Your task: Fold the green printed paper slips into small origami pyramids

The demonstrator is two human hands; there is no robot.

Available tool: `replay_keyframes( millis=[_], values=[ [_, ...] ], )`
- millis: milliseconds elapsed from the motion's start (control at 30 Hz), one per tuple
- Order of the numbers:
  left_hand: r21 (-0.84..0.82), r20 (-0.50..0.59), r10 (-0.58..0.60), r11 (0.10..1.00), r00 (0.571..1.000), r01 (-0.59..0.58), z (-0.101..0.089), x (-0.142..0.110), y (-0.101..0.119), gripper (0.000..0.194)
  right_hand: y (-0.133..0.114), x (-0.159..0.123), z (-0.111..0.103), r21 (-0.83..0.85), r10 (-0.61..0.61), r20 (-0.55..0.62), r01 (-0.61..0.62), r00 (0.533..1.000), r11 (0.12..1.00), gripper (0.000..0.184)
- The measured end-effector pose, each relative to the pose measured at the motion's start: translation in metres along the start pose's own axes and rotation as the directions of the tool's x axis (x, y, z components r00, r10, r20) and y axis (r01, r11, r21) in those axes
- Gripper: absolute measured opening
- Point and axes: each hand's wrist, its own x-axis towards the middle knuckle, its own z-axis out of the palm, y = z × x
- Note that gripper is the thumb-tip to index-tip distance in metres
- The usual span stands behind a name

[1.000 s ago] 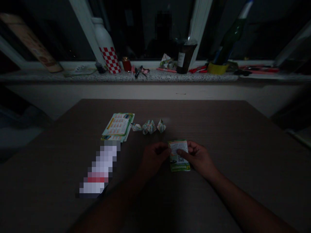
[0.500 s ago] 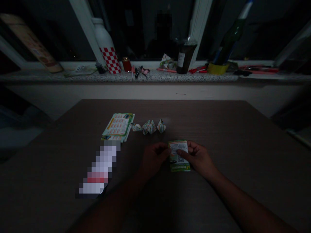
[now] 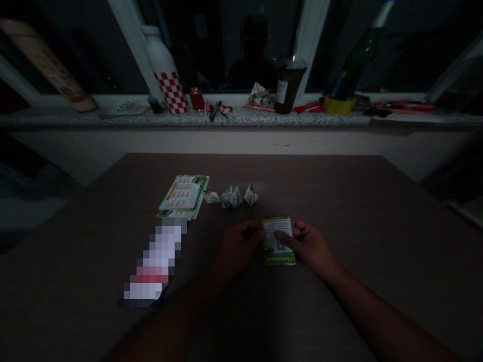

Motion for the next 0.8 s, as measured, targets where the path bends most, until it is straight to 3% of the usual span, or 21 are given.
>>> replay_keyframes(
  millis=[233,400,600,800],
  values=[
    [0.017,-0.012,0.032,0.999,0.999,-0.032,-0.001,0.000,0.000,0.017,-0.004,0.001,0.001,0.007,0.004,0.006,-0.004,1.000,1.000,0.035],
    [-0.037,-0.063,0.061,0.997,0.996,-0.063,0.000,0.001,0.001,0.041,-0.007,0.002,-0.005,-0.013,0.024,0.006,-0.024,1.000,1.000,0.031],
    [0.014,-0.111,0.083,0.997,0.990,-0.082,-0.002,0.001,0.001,0.023,-0.006,0.005,-0.015,-0.102,0.051,-0.009,-0.052,0.999,0.993,0.025],
    [0.179,-0.118,0.121,0.979,0.986,-0.098,-0.003,0.001,0.002,0.015,-0.006,0.006,-0.019,-0.099,0.108,-0.028,-0.110,0.994,0.989,0.024]
  ],
)
